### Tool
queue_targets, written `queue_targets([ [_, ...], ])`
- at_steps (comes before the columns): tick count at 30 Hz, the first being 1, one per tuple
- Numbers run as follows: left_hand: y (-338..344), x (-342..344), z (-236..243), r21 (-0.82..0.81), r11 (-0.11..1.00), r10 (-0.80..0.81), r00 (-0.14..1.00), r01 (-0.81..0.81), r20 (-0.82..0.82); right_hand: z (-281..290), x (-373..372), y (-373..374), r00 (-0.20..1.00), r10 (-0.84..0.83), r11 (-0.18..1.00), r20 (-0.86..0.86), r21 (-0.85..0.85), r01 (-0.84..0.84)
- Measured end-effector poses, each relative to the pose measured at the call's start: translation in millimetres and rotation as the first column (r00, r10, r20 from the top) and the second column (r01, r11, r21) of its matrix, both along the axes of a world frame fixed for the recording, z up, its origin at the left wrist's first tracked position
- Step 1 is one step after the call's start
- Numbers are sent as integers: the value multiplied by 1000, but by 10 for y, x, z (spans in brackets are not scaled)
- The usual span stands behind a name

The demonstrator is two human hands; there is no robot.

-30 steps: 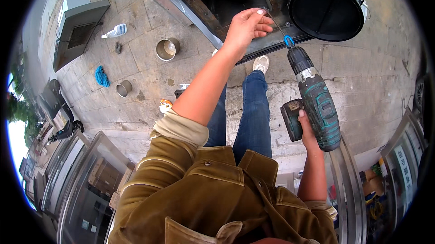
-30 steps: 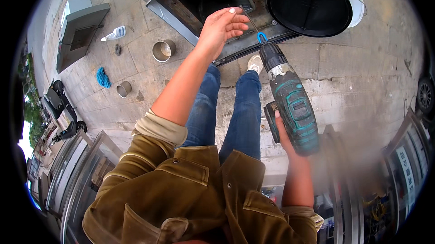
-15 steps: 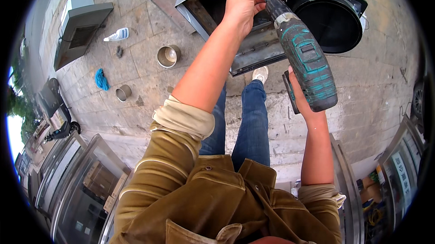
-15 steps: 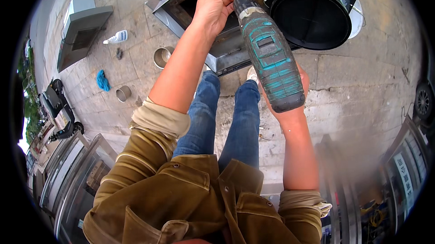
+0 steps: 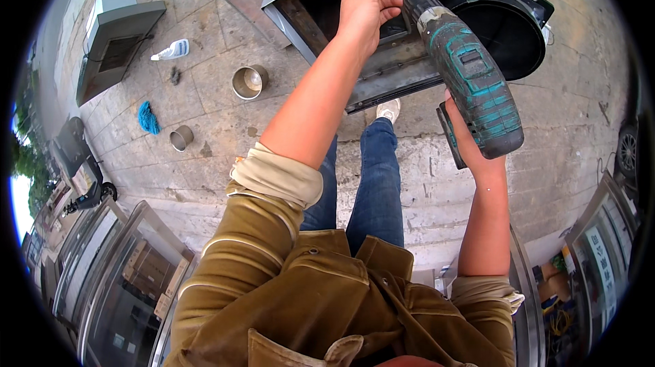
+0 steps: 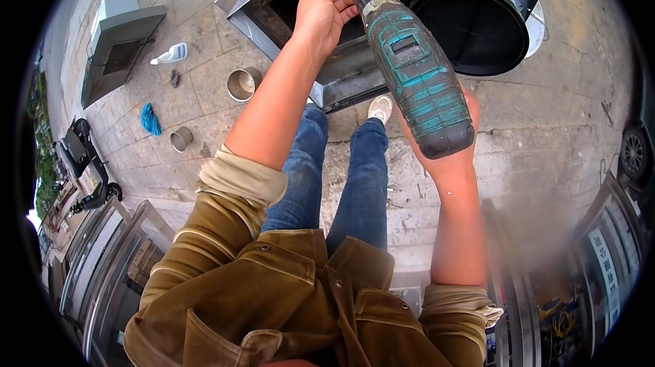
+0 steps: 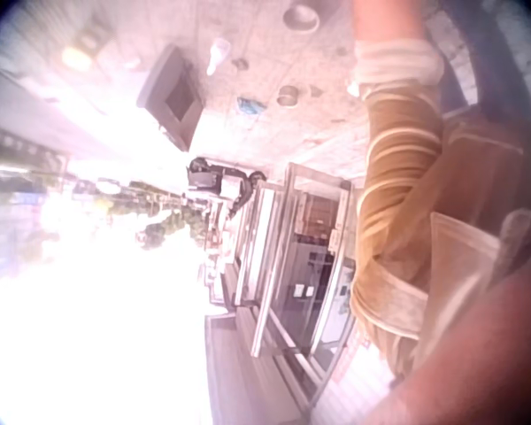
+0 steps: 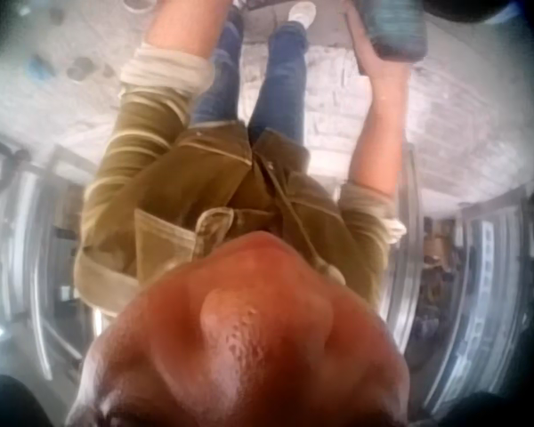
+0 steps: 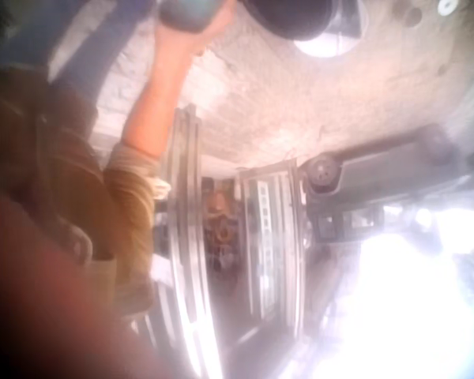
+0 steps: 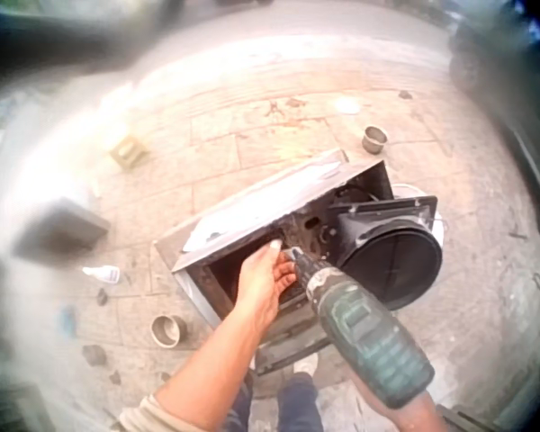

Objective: The person uses a cordless drill to remove screws from a metal housing containing a circular black component. They then pick up a black rectangular box and connect several colored wires to it before placing it inside the housing.

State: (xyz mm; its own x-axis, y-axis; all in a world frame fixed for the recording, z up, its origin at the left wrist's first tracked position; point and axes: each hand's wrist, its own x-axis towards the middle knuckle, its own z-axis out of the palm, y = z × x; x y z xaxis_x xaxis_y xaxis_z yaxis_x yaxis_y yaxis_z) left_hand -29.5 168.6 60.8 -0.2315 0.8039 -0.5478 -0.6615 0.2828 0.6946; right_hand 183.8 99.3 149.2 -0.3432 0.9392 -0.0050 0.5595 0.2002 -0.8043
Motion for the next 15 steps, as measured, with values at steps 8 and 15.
queue_targets([
  [8, -104, -135, -146, -73, 992, 95, 994, -99, -50, 217, -138, 97, 991, -126, 985, -35, -123, 121],
  [15, 87, -132, -173, -86, 989, 128, 988, -120, 90, 149, -59, 71, 994, -55, 998, 99, -16, 57],
])
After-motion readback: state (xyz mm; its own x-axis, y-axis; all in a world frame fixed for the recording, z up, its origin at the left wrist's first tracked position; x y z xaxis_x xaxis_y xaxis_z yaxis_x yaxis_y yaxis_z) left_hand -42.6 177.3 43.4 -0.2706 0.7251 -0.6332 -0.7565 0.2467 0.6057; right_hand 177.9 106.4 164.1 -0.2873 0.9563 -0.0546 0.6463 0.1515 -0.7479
